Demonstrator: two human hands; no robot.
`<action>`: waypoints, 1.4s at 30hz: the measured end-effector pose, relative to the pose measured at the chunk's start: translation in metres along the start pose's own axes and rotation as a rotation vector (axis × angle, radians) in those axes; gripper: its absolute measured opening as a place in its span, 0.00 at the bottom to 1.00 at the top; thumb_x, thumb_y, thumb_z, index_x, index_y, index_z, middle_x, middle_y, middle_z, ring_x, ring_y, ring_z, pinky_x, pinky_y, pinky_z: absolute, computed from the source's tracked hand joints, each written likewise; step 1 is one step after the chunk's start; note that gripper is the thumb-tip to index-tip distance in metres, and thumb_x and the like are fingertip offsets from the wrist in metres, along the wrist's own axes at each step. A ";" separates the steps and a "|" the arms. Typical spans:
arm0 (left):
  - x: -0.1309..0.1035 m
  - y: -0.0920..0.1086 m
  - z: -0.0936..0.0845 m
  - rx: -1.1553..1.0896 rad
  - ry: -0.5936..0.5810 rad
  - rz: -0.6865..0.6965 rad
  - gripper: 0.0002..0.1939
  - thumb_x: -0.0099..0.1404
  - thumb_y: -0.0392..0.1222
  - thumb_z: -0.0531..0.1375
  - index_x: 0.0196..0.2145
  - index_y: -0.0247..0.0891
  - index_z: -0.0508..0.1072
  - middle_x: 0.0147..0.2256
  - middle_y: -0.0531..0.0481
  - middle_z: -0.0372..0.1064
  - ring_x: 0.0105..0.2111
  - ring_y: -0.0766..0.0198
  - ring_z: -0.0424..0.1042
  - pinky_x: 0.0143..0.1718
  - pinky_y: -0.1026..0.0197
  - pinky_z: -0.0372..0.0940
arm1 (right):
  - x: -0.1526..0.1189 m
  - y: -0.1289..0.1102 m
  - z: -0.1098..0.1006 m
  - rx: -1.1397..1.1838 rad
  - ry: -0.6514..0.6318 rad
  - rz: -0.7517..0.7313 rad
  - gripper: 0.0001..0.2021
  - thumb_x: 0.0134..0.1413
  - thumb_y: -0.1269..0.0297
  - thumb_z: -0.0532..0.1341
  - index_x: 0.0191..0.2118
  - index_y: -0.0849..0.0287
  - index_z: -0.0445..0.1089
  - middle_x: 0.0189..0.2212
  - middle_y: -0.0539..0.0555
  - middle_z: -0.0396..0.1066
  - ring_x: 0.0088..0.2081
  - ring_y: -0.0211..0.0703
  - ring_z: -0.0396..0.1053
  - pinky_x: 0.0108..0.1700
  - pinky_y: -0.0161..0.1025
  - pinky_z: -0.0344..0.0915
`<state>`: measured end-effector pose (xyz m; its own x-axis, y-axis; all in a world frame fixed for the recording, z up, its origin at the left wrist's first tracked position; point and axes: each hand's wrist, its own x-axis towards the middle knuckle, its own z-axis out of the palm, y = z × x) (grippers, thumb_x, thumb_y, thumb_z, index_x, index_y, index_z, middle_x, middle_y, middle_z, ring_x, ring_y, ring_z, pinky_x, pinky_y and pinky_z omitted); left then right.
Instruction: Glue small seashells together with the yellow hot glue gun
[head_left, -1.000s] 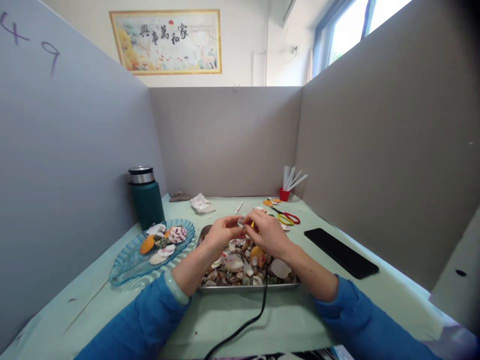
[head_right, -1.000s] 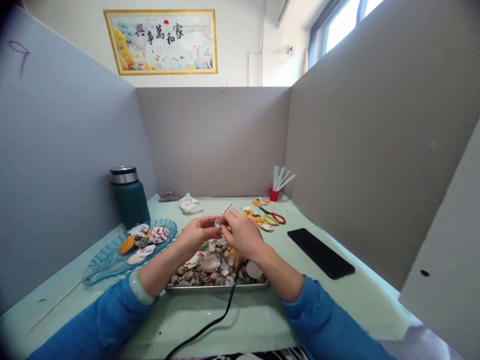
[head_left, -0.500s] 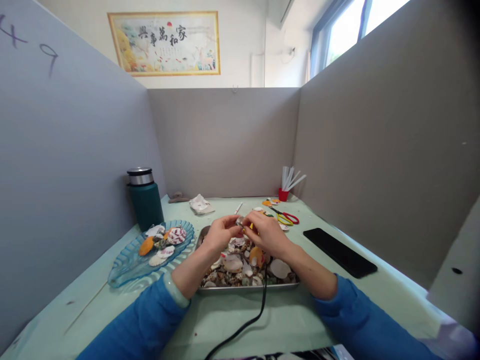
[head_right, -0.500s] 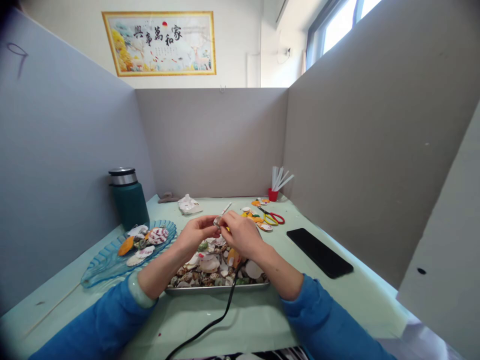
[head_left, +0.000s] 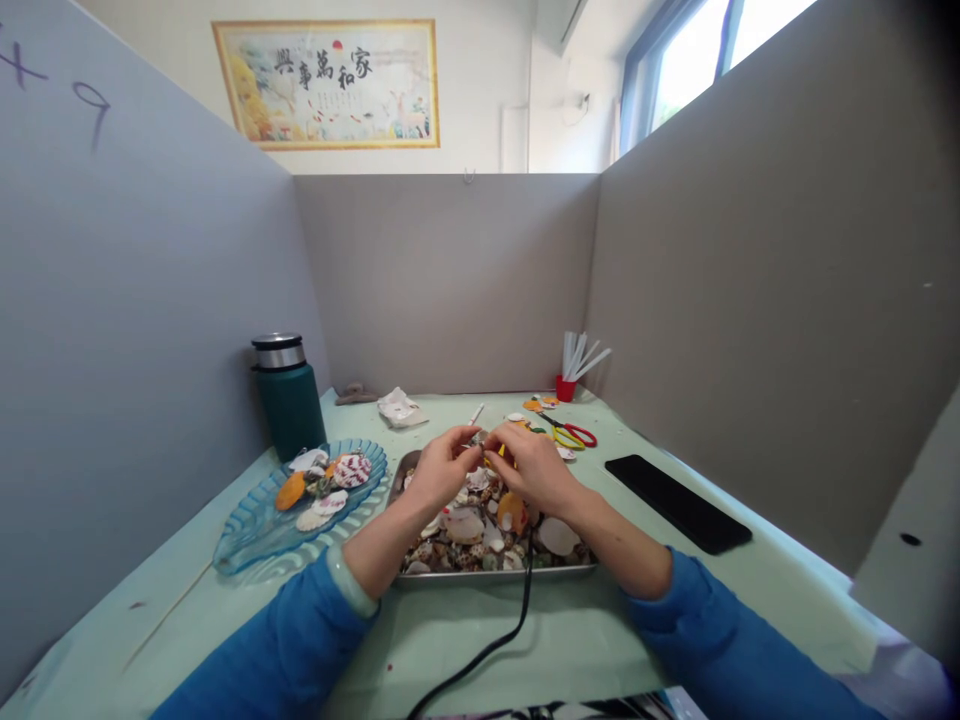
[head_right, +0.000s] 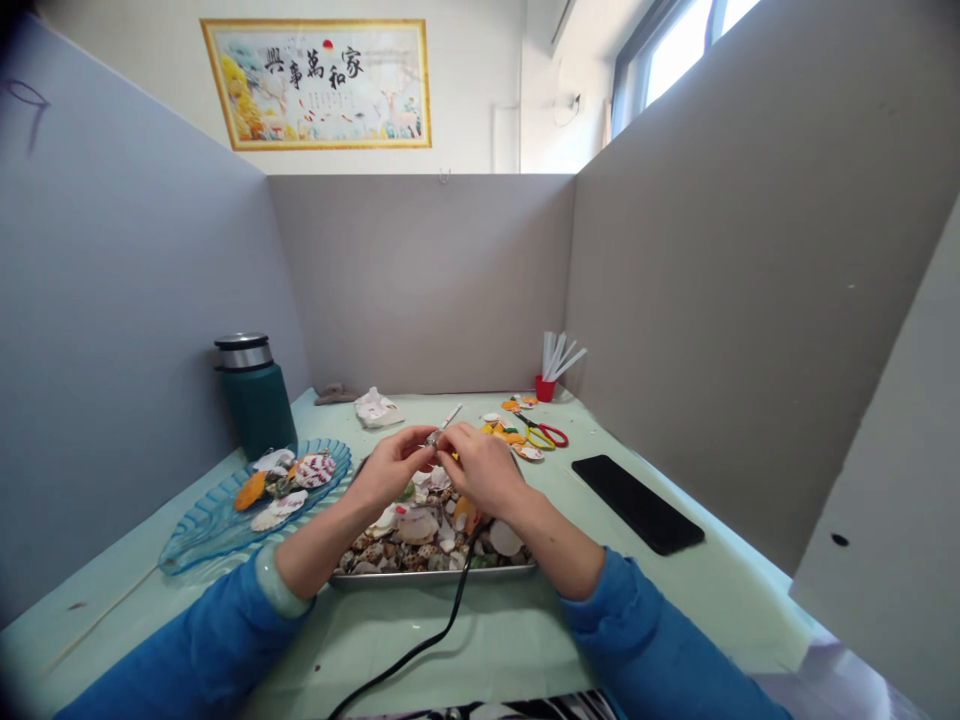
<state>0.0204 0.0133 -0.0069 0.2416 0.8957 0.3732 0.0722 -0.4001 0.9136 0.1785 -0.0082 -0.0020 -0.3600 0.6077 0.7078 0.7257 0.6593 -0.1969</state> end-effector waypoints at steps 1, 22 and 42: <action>-0.001 0.002 0.000 -0.015 -0.001 -0.015 0.16 0.54 0.38 0.61 0.42 0.34 0.72 0.37 0.46 0.72 0.33 0.63 0.70 0.33 0.64 0.65 | 0.000 0.000 0.000 0.015 -0.002 0.005 0.02 0.55 0.70 0.56 0.32 0.59 0.64 0.29 0.51 0.67 0.30 0.38 0.63 0.33 0.33 0.55; -0.006 0.014 0.006 -0.256 -0.008 -0.122 0.09 0.55 0.36 0.60 0.35 0.31 0.71 0.35 0.44 0.71 0.33 0.62 0.71 0.38 0.58 0.66 | 0.001 -0.003 -0.003 0.111 0.002 -0.040 0.14 0.54 0.72 0.57 0.48 0.56 0.66 0.35 0.54 0.67 0.34 0.40 0.64 0.37 0.35 0.60; -0.007 0.018 0.000 -0.510 -0.173 -0.211 0.11 0.52 0.37 0.64 0.34 0.28 0.74 0.30 0.44 0.71 0.29 0.64 0.70 0.36 0.60 0.65 | 0.001 0.003 0.000 0.247 0.091 0.025 0.10 0.54 0.66 0.60 0.43 0.57 0.69 0.32 0.51 0.62 0.29 0.36 0.61 0.33 0.34 0.59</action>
<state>0.0205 0.0000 0.0069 0.4309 0.8840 0.1815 -0.3291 -0.0333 0.9437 0.1800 -0.0058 -0.0022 -0.2813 0.5905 0.7564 0.5646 0.7392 -0.3672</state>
